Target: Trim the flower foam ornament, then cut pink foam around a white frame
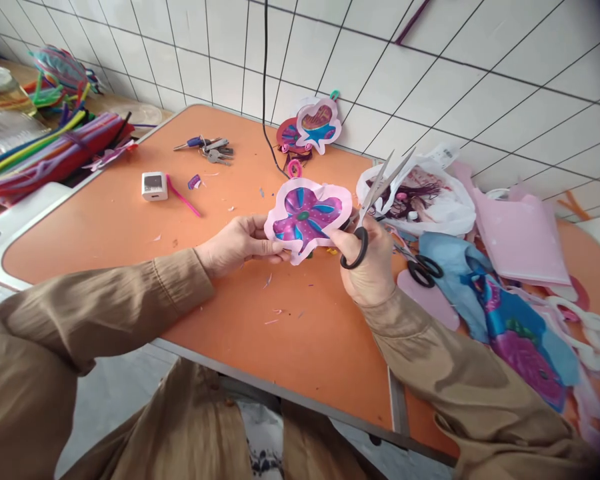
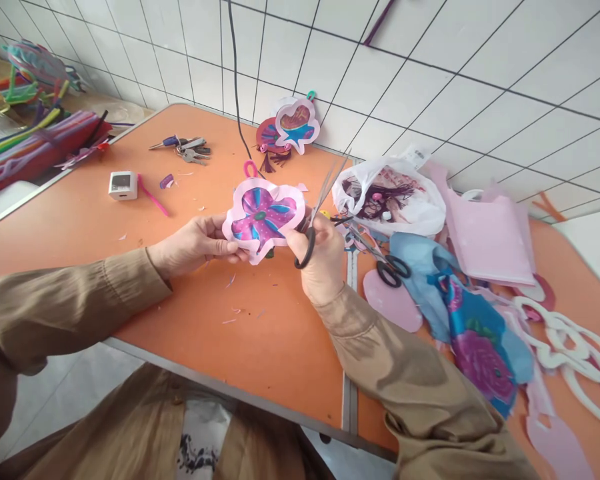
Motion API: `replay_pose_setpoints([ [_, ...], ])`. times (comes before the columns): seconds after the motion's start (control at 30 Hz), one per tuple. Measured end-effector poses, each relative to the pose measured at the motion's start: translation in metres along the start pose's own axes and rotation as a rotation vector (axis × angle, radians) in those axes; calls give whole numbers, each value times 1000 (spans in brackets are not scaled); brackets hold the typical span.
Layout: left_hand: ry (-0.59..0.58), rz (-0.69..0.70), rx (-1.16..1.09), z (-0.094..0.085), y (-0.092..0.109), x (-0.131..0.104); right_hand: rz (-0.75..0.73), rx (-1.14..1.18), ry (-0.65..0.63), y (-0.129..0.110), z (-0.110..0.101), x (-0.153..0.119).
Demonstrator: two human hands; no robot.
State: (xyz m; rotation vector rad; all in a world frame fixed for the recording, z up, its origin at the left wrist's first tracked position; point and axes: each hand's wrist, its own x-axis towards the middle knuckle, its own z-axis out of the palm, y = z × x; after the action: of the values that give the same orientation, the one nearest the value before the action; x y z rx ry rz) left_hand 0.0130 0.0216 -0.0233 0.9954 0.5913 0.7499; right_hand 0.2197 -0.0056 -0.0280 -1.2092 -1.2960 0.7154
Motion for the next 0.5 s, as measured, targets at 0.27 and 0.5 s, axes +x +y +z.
replay_pose_setpoints([
  [0.27, -63, -39, -9, -4, -1, 1, 62, 186, 100, -3, 2, -5],
  [0.5, 20, -48, -12, -4, 5, 0, 54, 299, 113, -4, 7, -8],
])
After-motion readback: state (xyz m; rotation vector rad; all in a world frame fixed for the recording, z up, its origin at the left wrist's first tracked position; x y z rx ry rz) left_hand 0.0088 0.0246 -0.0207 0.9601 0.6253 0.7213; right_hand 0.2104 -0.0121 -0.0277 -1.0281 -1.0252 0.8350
